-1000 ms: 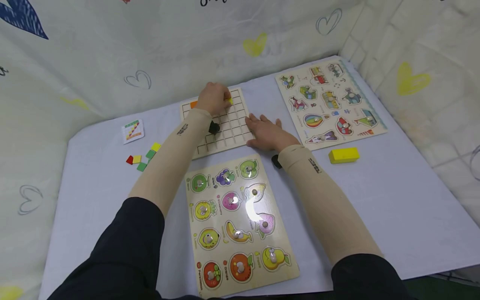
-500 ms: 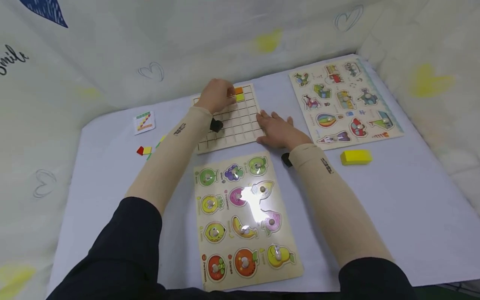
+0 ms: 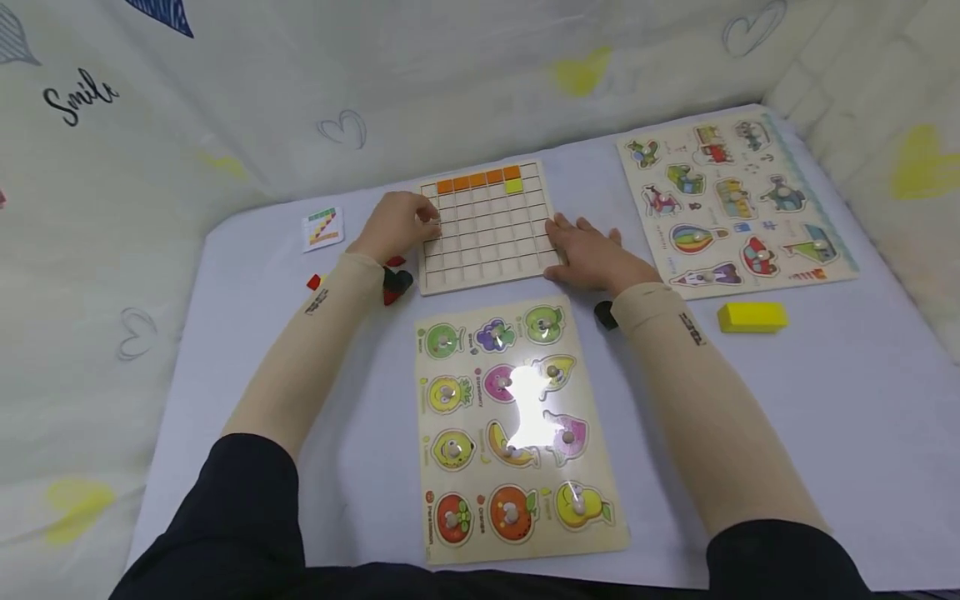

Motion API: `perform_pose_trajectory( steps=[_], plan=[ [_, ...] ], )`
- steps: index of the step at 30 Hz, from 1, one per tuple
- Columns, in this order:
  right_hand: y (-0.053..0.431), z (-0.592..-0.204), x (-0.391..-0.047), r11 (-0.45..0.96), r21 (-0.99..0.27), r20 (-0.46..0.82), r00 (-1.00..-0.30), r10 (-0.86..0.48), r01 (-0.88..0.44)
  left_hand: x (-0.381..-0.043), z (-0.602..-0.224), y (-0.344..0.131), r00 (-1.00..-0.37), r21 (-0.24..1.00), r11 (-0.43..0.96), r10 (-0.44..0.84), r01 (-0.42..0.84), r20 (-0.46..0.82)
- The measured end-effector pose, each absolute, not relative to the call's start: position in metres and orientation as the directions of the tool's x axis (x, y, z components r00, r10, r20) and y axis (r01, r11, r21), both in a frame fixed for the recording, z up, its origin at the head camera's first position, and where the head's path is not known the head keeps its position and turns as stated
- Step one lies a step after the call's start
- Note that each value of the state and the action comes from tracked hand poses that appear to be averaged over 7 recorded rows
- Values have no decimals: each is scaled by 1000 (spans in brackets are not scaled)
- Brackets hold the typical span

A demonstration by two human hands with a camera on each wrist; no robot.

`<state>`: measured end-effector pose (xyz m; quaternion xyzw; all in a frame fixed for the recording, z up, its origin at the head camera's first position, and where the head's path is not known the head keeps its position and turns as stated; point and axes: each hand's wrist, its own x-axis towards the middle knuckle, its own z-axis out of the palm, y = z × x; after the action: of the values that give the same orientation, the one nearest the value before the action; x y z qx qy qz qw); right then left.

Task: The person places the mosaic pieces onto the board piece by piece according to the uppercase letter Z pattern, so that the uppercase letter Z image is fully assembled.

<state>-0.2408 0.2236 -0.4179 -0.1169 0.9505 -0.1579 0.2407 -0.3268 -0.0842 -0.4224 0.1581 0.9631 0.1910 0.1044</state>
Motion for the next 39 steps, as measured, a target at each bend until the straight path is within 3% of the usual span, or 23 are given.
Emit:
perform_pose_trajectory(
  steps=[16,39],
  plan=[
    [227,-417,-244,919,-370,-439,-847,-299,-133,-299,-431,-144,-925,417,886,314,203,-216],
    [224,-416,-241,919,-369,-430,-850,-303,-141,-287,-430,-137,-945,341,927,240,155,-223]
  ],
)
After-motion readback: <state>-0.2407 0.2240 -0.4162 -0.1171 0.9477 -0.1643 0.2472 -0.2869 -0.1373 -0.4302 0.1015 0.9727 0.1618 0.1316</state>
